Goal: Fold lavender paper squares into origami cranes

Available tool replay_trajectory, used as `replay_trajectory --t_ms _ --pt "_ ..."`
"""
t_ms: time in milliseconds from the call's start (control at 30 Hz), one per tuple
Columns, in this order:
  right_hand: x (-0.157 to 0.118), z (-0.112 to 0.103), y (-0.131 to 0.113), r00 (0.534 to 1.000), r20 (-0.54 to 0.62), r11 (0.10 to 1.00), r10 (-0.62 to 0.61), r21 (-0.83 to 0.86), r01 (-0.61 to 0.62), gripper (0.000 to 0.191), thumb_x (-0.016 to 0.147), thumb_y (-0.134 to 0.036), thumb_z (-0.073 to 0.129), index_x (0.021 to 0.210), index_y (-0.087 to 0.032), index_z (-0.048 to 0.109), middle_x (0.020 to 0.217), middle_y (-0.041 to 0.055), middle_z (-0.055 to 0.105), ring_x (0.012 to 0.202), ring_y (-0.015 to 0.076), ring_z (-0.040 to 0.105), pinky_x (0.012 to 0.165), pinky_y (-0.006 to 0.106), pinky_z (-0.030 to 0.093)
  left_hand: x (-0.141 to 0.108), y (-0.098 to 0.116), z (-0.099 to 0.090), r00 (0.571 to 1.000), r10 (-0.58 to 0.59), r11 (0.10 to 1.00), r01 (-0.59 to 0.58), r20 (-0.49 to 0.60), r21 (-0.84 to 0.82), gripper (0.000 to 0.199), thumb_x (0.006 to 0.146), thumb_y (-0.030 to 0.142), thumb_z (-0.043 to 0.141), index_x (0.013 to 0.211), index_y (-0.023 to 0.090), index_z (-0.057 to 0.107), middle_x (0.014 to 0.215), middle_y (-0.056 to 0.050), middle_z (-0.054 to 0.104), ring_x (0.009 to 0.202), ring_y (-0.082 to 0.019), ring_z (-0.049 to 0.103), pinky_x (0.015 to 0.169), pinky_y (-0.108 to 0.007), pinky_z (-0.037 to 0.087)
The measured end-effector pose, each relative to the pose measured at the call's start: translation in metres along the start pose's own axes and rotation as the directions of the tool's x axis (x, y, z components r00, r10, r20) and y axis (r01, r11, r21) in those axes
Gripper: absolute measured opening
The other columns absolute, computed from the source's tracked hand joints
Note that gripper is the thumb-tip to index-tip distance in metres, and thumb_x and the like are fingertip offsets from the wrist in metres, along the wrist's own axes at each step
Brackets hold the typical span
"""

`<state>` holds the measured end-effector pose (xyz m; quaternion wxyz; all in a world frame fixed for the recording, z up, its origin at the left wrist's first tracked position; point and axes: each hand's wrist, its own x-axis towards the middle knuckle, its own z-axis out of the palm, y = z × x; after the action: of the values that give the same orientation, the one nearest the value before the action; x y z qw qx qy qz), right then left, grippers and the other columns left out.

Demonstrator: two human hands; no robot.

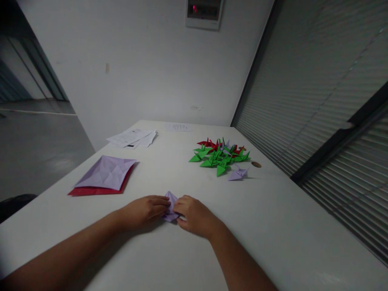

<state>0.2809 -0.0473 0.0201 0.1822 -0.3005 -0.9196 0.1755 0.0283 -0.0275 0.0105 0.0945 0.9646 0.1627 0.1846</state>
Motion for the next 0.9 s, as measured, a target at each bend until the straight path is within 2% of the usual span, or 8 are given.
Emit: replay_trajectory --t_ms 200,300,400,467,500,600,733,900 --pt "0.001 0.003 0.004 0.999 -0.029 0.998 -0.025 -0.049 0.024 0.022 0.082 -0.005 0.068 0.098 -0.018 0.072 0.101 0.0083 0.074 0.098 0.0228 0.064 0.092 0.036 0.050 -0.002 -0.001 -0.001 0.999 -0.051 0.998 0.051 0.003 -0.047 0.024 0.101 0.018 0.048 0.110 0.013 0.070 0.124 -0.018 0.070 0.115 -0.026 0.068 0.103 -0.039 0.054" --pt "0.001 0.004 0.004 0.997 -0.070 0.997 -0.045 -0.061 0.041 0.020 0.083 -0.004 0.066 0.095 -0.018 0.072 0.097 0.0079 0.074 0.093 0.0225 0.064 0.089 0.036 0.051 -0.003 0.002 -0.007 0.998 -0.059 0.994 0.060 0.012 -0.087 0.026 0.101 0.026 0.051 0.118 0.015 0.068 0.127 -0.018 0.069 0.117 -0.027 0.066 0.104 -0.040 0.052" --pt "0.001 0.004 0.003 0.988 -0.146 0.999 -0.041 -0.010 0.040 0.022 0.085 -0.005 0.063 0.100 -0.019 0.072 0.098 0.0077 0.075 0.094 0.0224 0.065 0.089 0.037 0.052 -0.003 0.007 -0.010 0.998 -0.062 0.990 0.062 0.004 -0.127 0.046 0.093 0.044 0.064 0.130 0.016 0.062 0.133 -0.018 0.065 0.123 -0.031 0.061 0.108 -0.045 0.048" --pt "0.000 0.002 0.001 0.978 -0.208 0.998 -0.022 0.048 0.032 0.022 0.087 -0.007 0.060 0.103 -0.019 0.071 0.099 0.0079 0.076 0.094 0.0222 0.066 0.088 0.037 0.052 -0.001 0.011 -0.008 0.994 -0.111 0.982 0.107 -0.017 -0.153 0.055 0.088 0.044 0.070 0.135 0.018 0.059 0.134 -0.017 0.064 0.123 -0.031 0.060 0.107 -0.044 0.048" --pt "0.000 0.002 0.000 0.972 -0.233 0.997 -0.011 0.077 0.030 0.021 0.088 -0.009 0.060 0.103 -0.019 0.071 0.098 0.0080 0.076 0.094 0.0220 0.067 0.087 0.036 0.053 0.000 0.013 -0.006 0.987 -0.156 0.975 0.148 -0.038 -0.168 0.050 0.089 0.038 0.070 0.134 0.018 0.060 0.130 -0.016 0.066 0.119 -0.029 0.062 0.103 -0.042 0.051" --pt "0.000 -0.001 -0.006 0.957 -0.290 0.987 0.024 0.161 0.024 0.016 0.092 -0.013 0.057 0.099 -0.019 0.070 0.093 0.0073 0.075 0.088 0.0204 0.068 0.082 0.033 0.053 0.004 0.017 0.002 0.948 -0.303 0.935 0.276 -0.100 -0.222 0.028 0.087 0.017 0.061 0.115 0.019 0.068 0.108 -0.010 0.073 0.099 -0.022 0.068 0.087 -0.032 0.054" --pt "0.002 -0.004 -0.015 0.922 -0.376 0.970 0.094 0.245 0.001 0.012 0.095 -0.020 0.057 0.095 -0.020 0.069 0.086 0.0051 0.072 0.080 0.0180 0.067 0.075 0.030 0.051 0.007 0.020 0.004 0.856 -0.480 0.852 0.403 -0.191 -0.335 0.017 0.087 0.016 0.060 0.100 0.019 0.070 0.088 -0.004 0.074 0.078 -0.017 0.067 0.072 -0.026 0.050" --pt "0.004 -0.001 -0.018 0.853 -0.434 0.885 0.290 0.461 -0.067 0.010 0.091 -0.028 0.065 0.096 -0.020 0.066 0.085 0.0040 0.072 0.077 0.0174 0.069 0.071 0.028 0.054 0.011 0.023 0.000 0.728 -0.654 0.681 0.449 -0.205 -0.579 0.033 0.079 0.023 0.073 0.110 0.019 0.066 0.095 -0.003 0.072 0.082 -0.017 0.065 0.071 -0.026 0.049"
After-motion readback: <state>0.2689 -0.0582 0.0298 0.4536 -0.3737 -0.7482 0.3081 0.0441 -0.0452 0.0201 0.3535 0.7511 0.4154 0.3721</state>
